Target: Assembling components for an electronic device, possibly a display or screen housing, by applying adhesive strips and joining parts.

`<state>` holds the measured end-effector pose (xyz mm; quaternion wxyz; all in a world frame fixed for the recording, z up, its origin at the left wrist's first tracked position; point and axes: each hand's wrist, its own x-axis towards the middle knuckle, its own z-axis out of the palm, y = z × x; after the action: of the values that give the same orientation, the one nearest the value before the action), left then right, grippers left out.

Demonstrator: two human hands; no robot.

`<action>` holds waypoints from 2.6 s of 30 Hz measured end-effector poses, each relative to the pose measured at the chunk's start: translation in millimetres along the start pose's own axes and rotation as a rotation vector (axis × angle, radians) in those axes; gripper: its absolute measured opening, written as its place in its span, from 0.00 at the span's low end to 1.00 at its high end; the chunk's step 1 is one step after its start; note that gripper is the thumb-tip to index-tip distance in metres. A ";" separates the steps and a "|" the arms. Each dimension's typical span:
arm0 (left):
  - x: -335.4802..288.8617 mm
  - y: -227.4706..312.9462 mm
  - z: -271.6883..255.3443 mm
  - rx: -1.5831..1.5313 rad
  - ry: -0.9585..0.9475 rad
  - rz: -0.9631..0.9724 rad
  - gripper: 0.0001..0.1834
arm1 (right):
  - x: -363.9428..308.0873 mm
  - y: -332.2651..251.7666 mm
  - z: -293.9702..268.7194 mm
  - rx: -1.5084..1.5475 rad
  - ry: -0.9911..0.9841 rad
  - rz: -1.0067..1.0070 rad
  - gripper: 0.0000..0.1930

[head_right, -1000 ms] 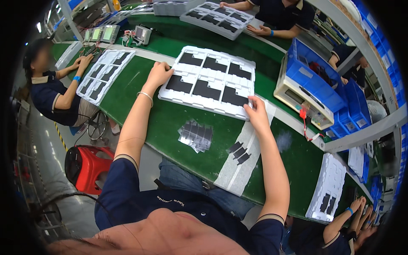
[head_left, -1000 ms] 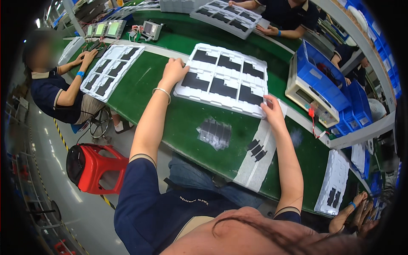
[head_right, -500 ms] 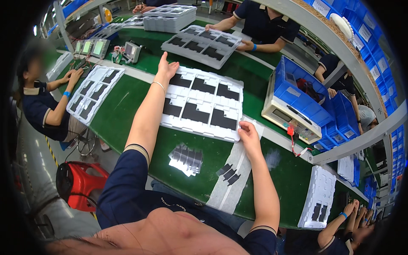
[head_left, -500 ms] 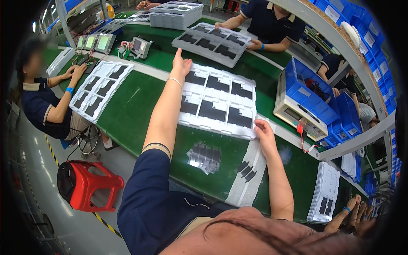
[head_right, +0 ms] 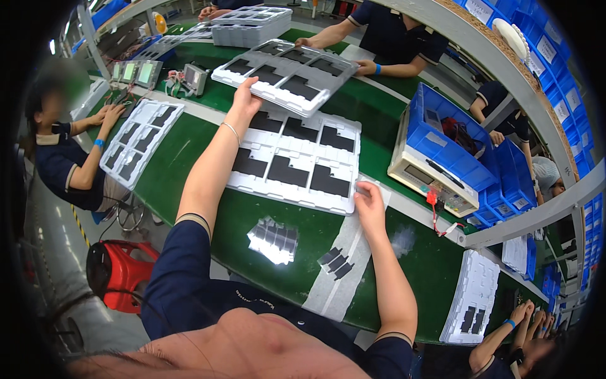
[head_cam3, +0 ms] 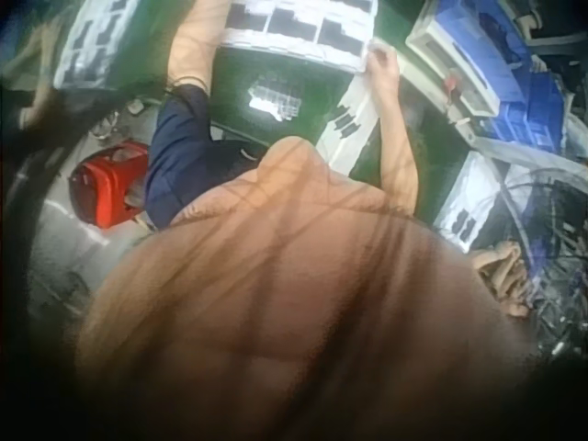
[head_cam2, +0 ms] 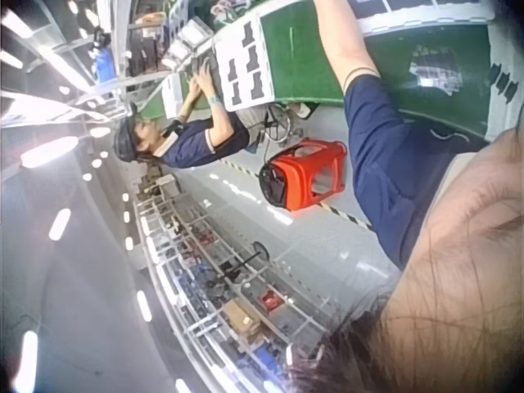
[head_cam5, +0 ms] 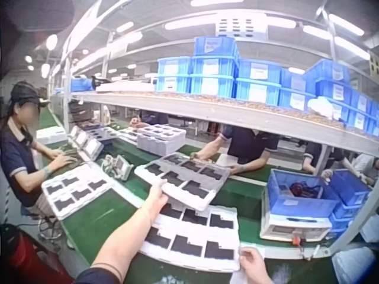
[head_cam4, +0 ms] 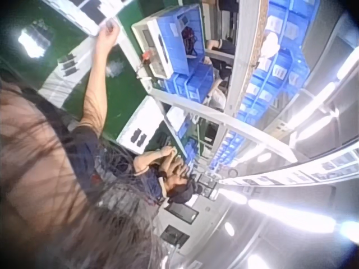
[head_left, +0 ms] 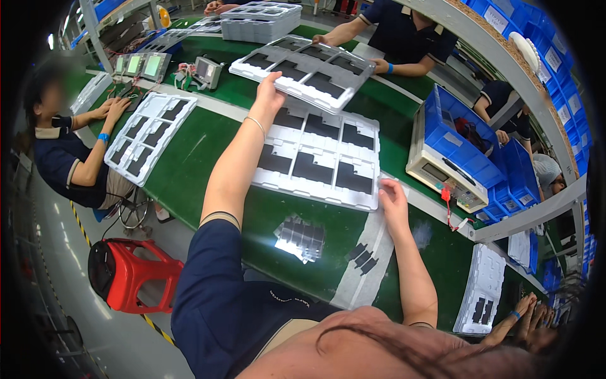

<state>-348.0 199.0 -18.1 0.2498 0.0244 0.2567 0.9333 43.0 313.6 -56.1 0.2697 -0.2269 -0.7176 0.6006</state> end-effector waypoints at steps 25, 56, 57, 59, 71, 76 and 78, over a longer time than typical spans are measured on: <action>-355.6 60.6 -160.2 0.195 -0.031 0.307 0.20 | 6.8 -59.8 128.6 0.757 -0.723 0.335 0.35; -212.0 300.5 -259.0 0.396 0.618 0.564 0.12 | 56.5 -44.6 176.1 0.565 -0.337 0.558 0.10; -212.5 298.7 -252.1 0.427 0.617 0.553 0.12 | 57.8 -44.8 178.3 0.565 -0.322 0.547 0.11; -214.9 292.1 -242.5 0.462 0.612 0.537 0.12 | 57.2 -50.0 184.9 0.552 -0.298 0.538 0.11; -240.8 278.7 -228.6 0.379 0.370 0.698 0.12 | 78.3 -36.5 281.6 0.547 -0.248 0.509 0.11; -280.6 248.4 -201.9 0.482 0.381 0.702 0.09 | 80.4 -28.0 329.7 0.451 -0.138 0.477 0.13; -292.6 232.0 -201.0 0.470 0.347 0.680 0.10 | 89.8 -23.2 348.1 0.456 -0.154 0.487 0.15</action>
<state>-232.5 -207.4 -54.2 -0.1303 0.0068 0.4773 0.8690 -254.2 110.4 -69.3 0.1072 -0.2798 -0.5077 0.8078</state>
